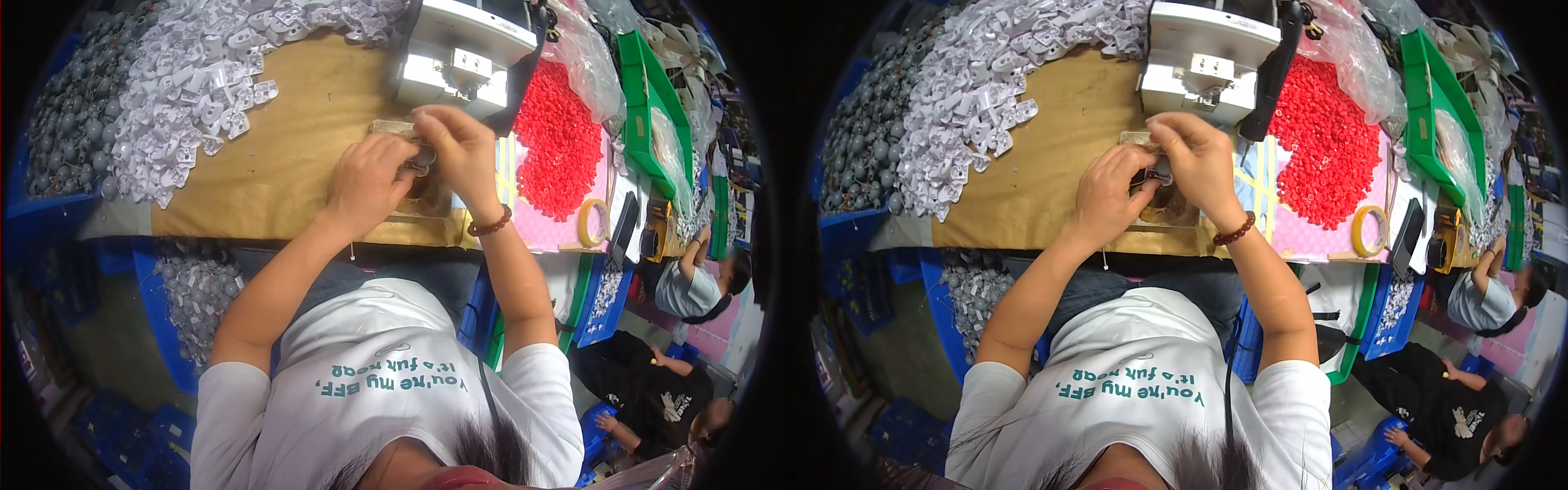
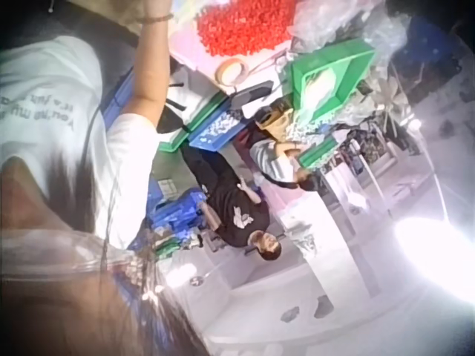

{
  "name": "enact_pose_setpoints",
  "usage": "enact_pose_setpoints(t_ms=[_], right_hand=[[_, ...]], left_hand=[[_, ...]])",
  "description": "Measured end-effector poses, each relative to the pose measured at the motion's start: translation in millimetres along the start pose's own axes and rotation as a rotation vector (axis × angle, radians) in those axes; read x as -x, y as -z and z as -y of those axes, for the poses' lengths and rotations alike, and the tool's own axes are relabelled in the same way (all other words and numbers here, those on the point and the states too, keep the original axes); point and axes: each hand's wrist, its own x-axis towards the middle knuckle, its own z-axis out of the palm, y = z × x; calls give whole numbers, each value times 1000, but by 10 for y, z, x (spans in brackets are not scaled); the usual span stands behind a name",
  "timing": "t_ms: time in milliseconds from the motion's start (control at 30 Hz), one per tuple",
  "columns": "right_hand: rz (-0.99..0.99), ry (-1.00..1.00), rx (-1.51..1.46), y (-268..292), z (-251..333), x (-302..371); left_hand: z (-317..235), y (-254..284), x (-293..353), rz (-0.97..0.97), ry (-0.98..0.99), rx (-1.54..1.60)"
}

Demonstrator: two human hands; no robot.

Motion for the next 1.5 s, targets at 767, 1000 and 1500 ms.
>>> enact_pose_setpoints(t_ms=[767, 1000, 1500], right_hand=[[-39, -149, -78, 1341, -280, -137], [26, -41, 645, 1996, -602, -32], [81, 204, 1361, 1897, -682, -58]], left_hand=[[897, 2251, 2884, -325, 890, 78], [1317, 1602, 4926, -108, 1236, -39], [1009, 1596, 451, -153, 27, -675]])
